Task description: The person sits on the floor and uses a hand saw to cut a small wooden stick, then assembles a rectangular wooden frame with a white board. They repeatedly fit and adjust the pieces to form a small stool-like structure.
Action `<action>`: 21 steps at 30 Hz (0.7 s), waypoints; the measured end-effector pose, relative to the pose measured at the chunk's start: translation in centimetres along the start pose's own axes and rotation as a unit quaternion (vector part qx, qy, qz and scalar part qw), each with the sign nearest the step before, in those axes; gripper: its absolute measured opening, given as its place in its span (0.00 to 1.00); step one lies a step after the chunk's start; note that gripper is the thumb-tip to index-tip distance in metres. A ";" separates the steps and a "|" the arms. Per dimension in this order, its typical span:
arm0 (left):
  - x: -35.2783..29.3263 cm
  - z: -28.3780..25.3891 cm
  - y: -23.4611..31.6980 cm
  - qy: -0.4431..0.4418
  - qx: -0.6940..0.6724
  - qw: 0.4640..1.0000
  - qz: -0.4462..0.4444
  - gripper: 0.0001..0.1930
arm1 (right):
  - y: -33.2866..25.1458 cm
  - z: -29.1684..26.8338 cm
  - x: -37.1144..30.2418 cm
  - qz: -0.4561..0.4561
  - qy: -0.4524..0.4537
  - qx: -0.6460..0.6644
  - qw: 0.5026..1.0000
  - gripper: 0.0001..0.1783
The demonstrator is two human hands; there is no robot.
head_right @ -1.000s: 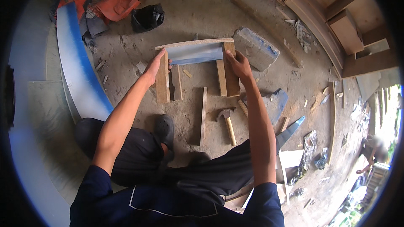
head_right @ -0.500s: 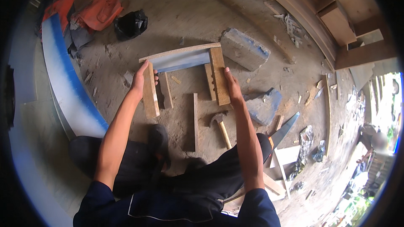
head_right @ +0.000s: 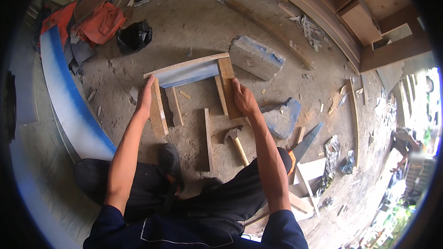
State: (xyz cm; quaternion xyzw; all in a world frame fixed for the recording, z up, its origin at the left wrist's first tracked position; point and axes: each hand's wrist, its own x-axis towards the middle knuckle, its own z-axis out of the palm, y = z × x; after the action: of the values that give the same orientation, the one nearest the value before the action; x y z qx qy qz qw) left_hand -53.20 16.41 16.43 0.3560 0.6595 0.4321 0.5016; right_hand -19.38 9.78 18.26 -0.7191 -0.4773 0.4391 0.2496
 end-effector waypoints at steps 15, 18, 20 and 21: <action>-0.1 15.5 7.4 -0.253 0.461 0.748 0.404 0.26 | -2.7 1.8 -2.9 -0.071 0.097 -0.140 0.983 0.49; -0.1 15.8 7.0 -0.253 0.454 0.749 0.410 0.23 | -2.5 1.5 -3.1 -0.039 0.074 -0.143 0.986 0.50; 0.0 15.8 6.8 -0.254 0.446 0.760 0.398 0.23 | -2.4 1.4 -3.0 -0.052 0.080 -0.150 0.984 0.50; 0.1 15.8 6.8 -0.255 0.445 0.758 0.403 0.23 | -2.4 1.4 -3.0 -0.058 0.083 -0.154 0.983 0.50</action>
State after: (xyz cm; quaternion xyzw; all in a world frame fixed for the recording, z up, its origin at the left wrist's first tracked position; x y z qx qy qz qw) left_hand -37.65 22.40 20.75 0.8690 0.4208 0.1462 0.2155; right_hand -22.15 7.98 20.65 -0.7540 -0.5578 0.2837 0.1997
